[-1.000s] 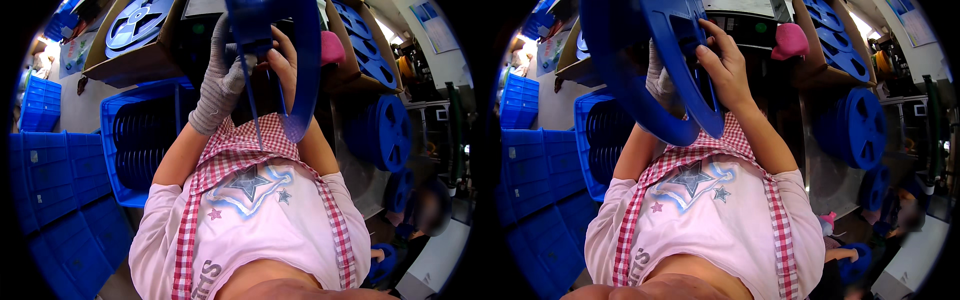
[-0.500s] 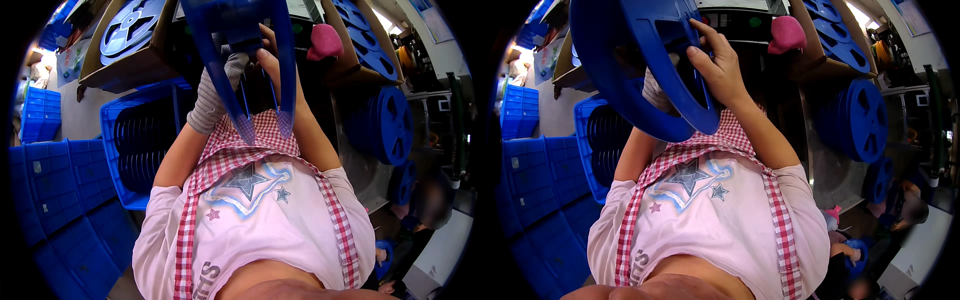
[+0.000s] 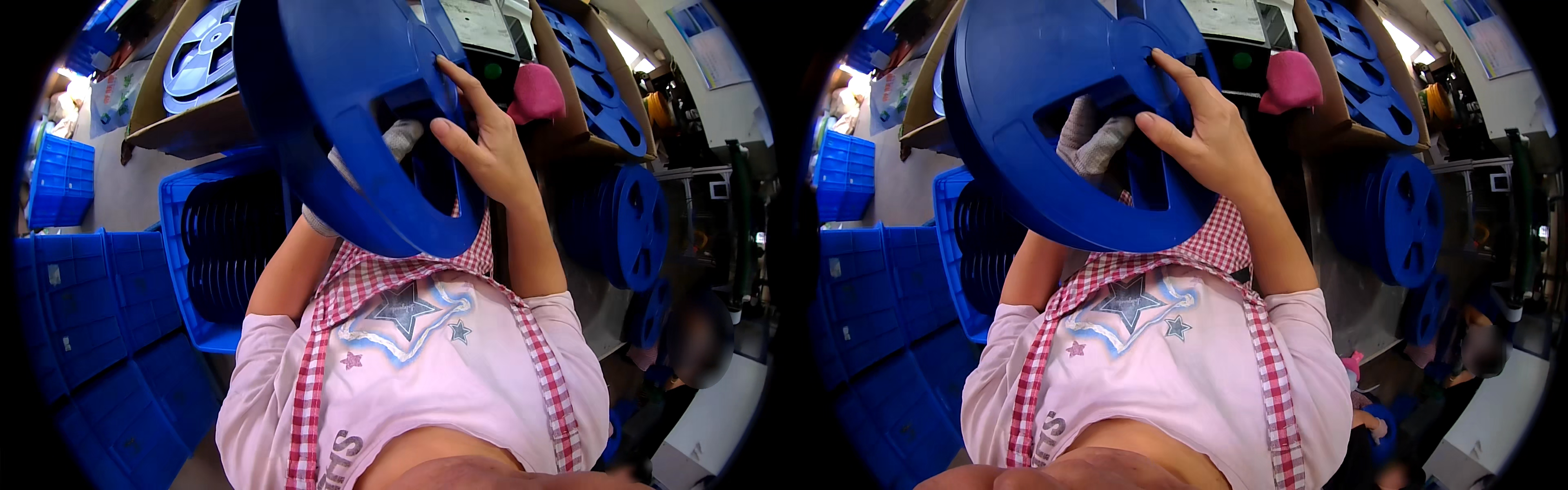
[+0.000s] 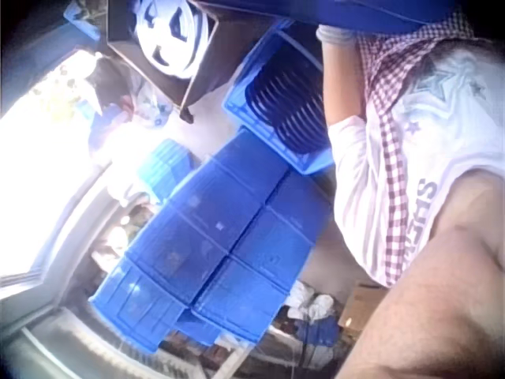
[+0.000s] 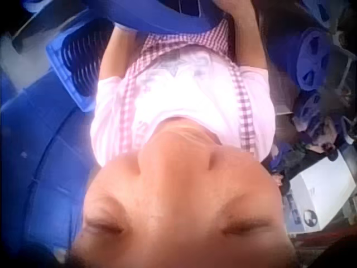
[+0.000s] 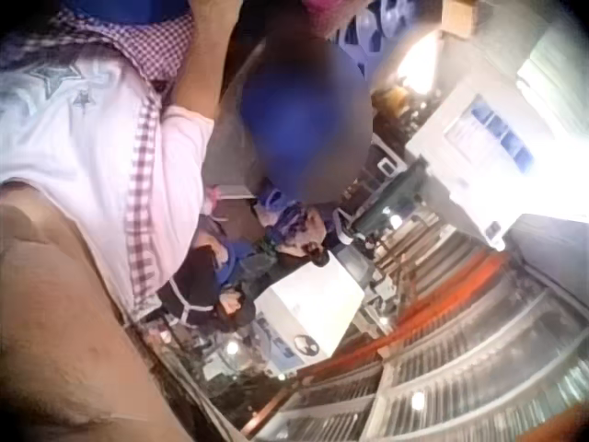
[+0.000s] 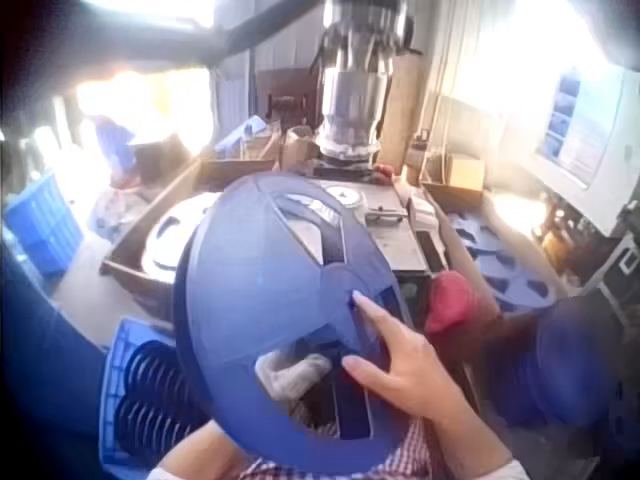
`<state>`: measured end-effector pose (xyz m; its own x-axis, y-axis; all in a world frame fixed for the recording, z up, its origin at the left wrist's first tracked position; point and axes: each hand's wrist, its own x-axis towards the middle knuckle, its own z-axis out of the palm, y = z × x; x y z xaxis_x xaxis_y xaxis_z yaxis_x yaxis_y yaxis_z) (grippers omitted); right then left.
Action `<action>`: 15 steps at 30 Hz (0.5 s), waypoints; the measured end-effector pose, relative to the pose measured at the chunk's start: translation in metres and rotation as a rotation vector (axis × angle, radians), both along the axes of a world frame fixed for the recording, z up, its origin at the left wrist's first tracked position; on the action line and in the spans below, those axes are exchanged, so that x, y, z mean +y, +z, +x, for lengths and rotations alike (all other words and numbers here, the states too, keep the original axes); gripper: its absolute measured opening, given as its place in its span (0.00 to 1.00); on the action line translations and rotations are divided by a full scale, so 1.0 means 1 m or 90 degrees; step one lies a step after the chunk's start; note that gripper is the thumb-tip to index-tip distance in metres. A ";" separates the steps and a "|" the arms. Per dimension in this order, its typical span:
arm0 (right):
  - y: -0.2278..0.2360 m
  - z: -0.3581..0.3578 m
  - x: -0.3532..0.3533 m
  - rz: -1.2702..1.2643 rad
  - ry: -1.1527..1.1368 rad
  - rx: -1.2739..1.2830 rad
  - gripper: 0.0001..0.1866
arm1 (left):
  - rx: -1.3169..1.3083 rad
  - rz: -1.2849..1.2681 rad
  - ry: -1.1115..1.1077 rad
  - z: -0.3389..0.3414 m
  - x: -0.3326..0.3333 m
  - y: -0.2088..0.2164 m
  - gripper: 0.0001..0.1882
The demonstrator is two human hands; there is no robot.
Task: The person repeatedly picks up blue plastic spools from a blue crate, wipes them with a pink cloth, and places them into a cardboard box. The person then stacks the filled crate onto a pile of other crates.
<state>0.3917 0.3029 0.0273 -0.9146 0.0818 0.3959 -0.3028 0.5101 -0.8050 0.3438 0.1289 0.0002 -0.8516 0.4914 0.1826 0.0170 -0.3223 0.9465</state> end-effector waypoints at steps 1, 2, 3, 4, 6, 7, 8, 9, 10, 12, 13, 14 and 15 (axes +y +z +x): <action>0.007 0.000 0.006 0.063 -0.005 -0.016 0.38 | 0.043 -0.024 0.002 -0.011 -0.003 -0.011 0.29; 0.014 -0.001 0.011 0.126 -0.012 -0.032 0.39 | 0.083 -0.051 0.003 -0.026 -0.004 -0.015 0.27; 0.021 -0.004 0.016 0.162 -0.014 -0.065 0.39 | 0.123 -0.075 0.005 -0.041 -0.005 -0.022 0.25; 0.023 -0.010 0.023 0.186 -0.015 -0.060 0.39 | 0.147 -0.081 0.006 -0.054 -0.003 -0.022 0.25; 0.023 -0.029 0.041 0.234 -0.013 -0.052 0.37 | 0.152 -0.057 -0.009 -0.088 -0.001 -0.012 0.24; 0.025 -0.042 0.052 0.263 -0.027 -0.080 0.36 | 0.140 -0.034 -0.021 -0.107 0.000 -0.007 0.24; 0.031 -0.057 0.061 0.286 -0.017 -0.064 0.35 | 0.120 -0.005 -0.035 -0.130 0.000 -0.002 0.24; 0.034 -0.074 0.072 0.334 -0.039 -0.058 0.35 | 0.094 0.032 -0.060 -0.156 0.001 0.001 0.23; 0.037 -0.095 0.079 0.380 -0.056 -0.051 0.35 | 0.061 0.070 -0.086 -0.182 -0.002 0.004 0.23; 0.042 -0.141 0.099 0.368 -0.059 -0.069 0.34 | -0.003 0.149 -0.156 -0.232 -0.003 0.004 0.22; 0.046 -0.166 0.106 0.375 -0.046 -0.077 0.37 | -0.010 0.145 -0.149 -0.251 -0.006 0.005 0.22; 0.046 -0.189 0.116 0.396 -0.083 -0.095 0.37 | -0.022 0.147 -0.161 -0.268 -0.006 0.006 0.22; 0.056 -0.213 0.112 0.392 -0.083 -0.154 0.37 | -0.007 0.071 -0.070 -0.280 -0.007 0.007 0.24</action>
<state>0.1791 0.4147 0.0832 -0.9813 0.0220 0.1912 -0.0559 0.9182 -0.3923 0.0637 0.1220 0.0072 -0.7965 0.5586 0.2314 -0.0346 -0.4242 0.9049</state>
